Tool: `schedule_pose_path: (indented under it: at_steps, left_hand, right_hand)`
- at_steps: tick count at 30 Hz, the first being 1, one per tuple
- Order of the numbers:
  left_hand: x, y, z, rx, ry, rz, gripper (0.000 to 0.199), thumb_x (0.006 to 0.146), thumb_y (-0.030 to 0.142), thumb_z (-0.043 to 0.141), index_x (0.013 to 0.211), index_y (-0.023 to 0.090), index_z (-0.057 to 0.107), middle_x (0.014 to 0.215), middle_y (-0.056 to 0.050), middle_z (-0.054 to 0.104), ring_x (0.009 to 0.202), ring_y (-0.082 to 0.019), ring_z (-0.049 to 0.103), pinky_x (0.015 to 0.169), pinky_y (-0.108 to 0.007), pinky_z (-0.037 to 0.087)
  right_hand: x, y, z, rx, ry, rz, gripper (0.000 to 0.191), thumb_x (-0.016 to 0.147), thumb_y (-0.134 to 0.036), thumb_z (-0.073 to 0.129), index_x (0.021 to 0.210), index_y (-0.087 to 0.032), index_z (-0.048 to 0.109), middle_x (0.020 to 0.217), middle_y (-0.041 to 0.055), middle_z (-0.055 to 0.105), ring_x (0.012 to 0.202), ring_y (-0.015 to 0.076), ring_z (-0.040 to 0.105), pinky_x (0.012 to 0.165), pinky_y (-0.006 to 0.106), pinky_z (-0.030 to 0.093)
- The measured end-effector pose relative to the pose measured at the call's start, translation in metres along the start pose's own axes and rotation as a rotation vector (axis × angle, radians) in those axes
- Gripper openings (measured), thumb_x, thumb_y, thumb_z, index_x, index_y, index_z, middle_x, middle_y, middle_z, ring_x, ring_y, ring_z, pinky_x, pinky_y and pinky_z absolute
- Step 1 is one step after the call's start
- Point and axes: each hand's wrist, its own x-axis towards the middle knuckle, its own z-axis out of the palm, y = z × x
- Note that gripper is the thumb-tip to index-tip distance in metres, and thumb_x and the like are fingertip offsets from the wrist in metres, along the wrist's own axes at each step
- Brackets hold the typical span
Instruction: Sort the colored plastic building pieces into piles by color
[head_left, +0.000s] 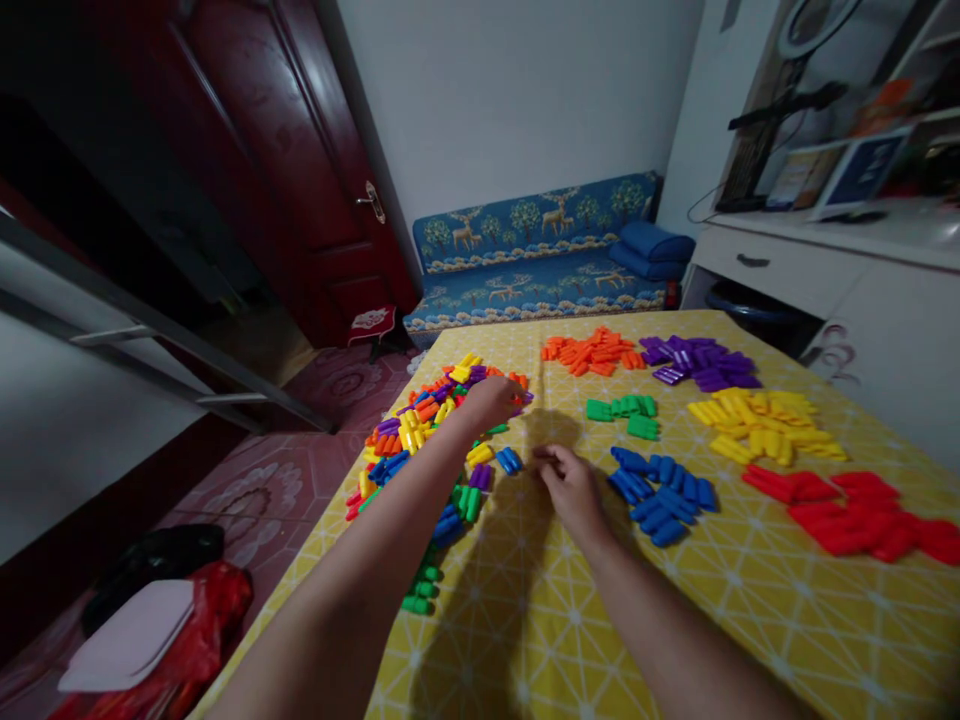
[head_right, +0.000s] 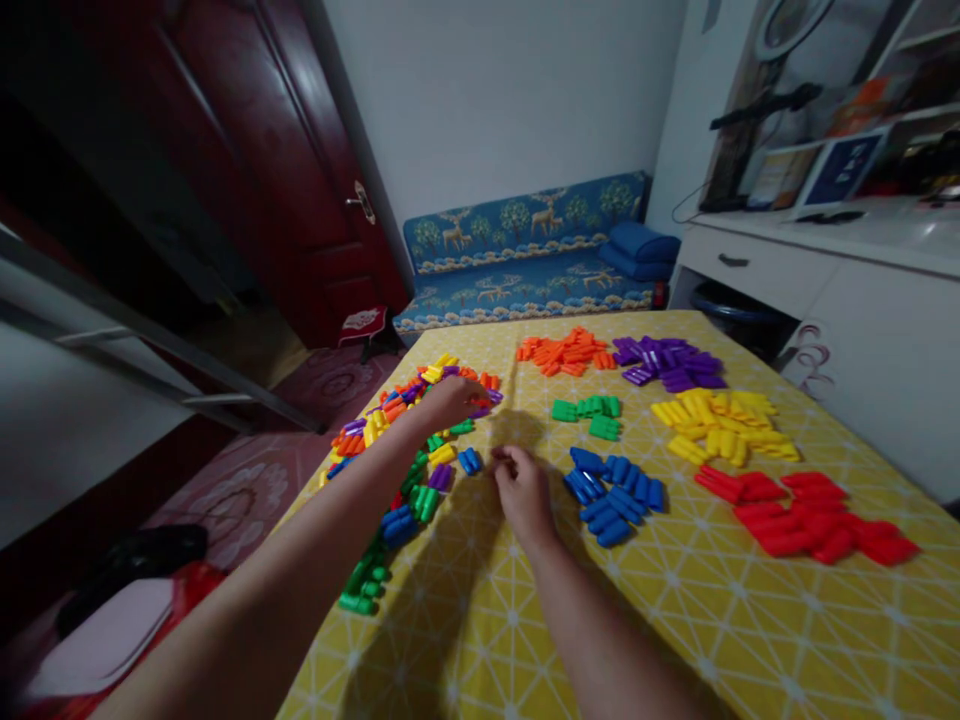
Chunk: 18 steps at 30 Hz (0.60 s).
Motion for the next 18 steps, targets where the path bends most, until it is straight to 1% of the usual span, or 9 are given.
schedule_pose_path:
  at_steps: [2, 4, 6, 8, 10, 12, 14, 16, 18]
  left_hand:
    - [0.005, -0.017, -0.002, 0.053, -0.045, 0.017, 0.020, 0.076, 0.017, 0.062, 0.090, 0.021, 0.077, 0.088, -0.008, 0.075, 0.087, -0.023, 0.066, 0.080, -0.028, 0.045]
    - [0.007, -0.029, -0.002, 0.073, -0.088, 0.043, 0.017, 0.073, 0.016, 0.064, 0.083, 0.022, 0.077, 0.085, -0.009, 0.075, 0.085, -0.023, 0.066, 0.079, -0.029, 0.045]
    - [0.007, -0.035, -0.001, 0.077, -0.120, 0.070, 0.020, 0.070, 0.016, 0.067, 0.085, 0.024, 0.077, 0.087, -0.008, 0.075, 0.086, -0.023, 0.065, 0.081, -0.028, 0.045]
    - [0.007, -0.036, 0.002, 0.082, -0.139, 0.094, 0.029, 0.070, 0.018, 0.070, 0.097, 0.027, 0.076, 0.096, -0.007, 0.074, 0.093, -0.024, 0.064, 0.086, -0.029, 0.044]
    - [0.006, -0.034, 0.007, 0.096, -0.137, 0.091, 0.039, 0.071, 0.025, 0.073, 0.110, 0.030, 0.072, 0.103, -0.008, 0.071, 0.101, -0.027, 0.062, 0.090, -0.032, 0.043]
    - [0.007, -0.029, 0.014, 0.117, -0.119, 0.050, 0.046, 0.072, 0.035, 0.074, 0.118, 0.031, 0.068, 0.107, -0.010, 0.067, 0.107, -0.031, 0.058, 0.092, -0.037, 0.042]
    - [0.008, -0.026, 0.023, 0.132, -0.092, 0.001, 0.050, 0.072, 0.039, 0.076, 0.120, 0.032, 0.066, 0.111, -0.012, 0.064, 0.111, -0.034, 0.054, 0.093, -0.040, 0.041]
    - [0.011, -0.025, 0.031, 0.140, -0.069, -0.020, 0.045, 0.074, 0.034, 0.074, 0.119, 0.033, 0.066, 0.113, -0.013, 0.062, 0.113, -0.035, 0.052, 0.094, -0.042, 0.040]
    - [0.014, -0.027, 0.036, 0.138, -0.055, -0.020, 0.039, 0.080, 0.025, 0.067, 0.118, 0.033, 0.066, 0.113, -0.013, 0.060, 0.111, -0.034, 0.054, 0.093, -0.040, 0.041]
  right_hand:
    - [0.000, 0.001, 0.000, 0.000, -0.007, -0.011, 0.021, 0.076, -0.036, 0.056, 0.091, -0.023, 0.064, 0.092, 0.0073, 0.072, 0.082, 0.0233, 0.070, 0.069, 0.037, 0.058]
    - [0.000, 0.001, 0.001, 0.007, -0.011, -0.003, 0.023, 0.077, -0.039, 0.056, 0.091, -0.023, 0.065, 0.093, 0.0074, 0.071, 0.081, 0.0228, 0.069, 0.064, 0.034, 0.058]
    - [-0.001, 0.000, 0.001, 0.005, -0.011, -0.002, 0.023, 0.077, -0.040, 0.056, 0.089, -0.023, 0.065, 0.092, 0.0065, 0.071, 0.079, 0.0214, 0.069, 0.061, 0.032, 0.058]
    - [-0.002, -0.002, 0.002, -0.006, -0.015, -0.007, 0.022, 0.076, -0.040, 0.055, 0.088, -0.024, 0.065, 0.090, 0.0053, 0.070, 0.077, 0.0203, 0.069, 0.060, 0.031, 0.058]
    - [-0.003, -0.004, 0.002, -0.017, -0.028, -0.005, 0.022, 0.076, -0.039, 0.055, 0.088, -0.024, 0.064, 0.090, 0.0046, 0.070, 0.076, 0.0195, 0.069, 0.060, 0.031, 0.058]
    - [-0.003, -0.006, 0.001, -0.021, -0.041, -0.002, 0.021, 0.076, -0.038, 0.054, 0.088, -0.024, 0.064, 0.090, 0.0045, 0.070, 0.074, 0.0190, 0.070, 0.060, 0.031, 0.058]
    - [-0.003, -0.008, 0.001, -0.018, -0.045, -0.001, 0.020, 0.076, -0.036, 0.054, 0.088, -0.024, 0.065, 0.090, 0.0046, 0.070, 0.072, 0.0187, 0.070, 0.060, 0.031, 0.058]
    - [-0.003, -0.009, 0.001, -0.014, -0.046, -0.005, 0.018, 0.076, -0.034, 0.053, 0.086, -0.024, 0.065, 0.087, 0.0050, 0.071, 0.070, 0.0189, 0.070, 0.060, 0.032, 0.058]
    - [-0.004, -0.011, 0.001, -0.015, -0.047, -0.014, 0.018, 0.077, -0.033, 0.054, 0.085, -0.023, 0.066, 0.085, 0.0055, 0.070, 0.070, 0.0194, 0.070, 0.061, 0.032, 0.058]
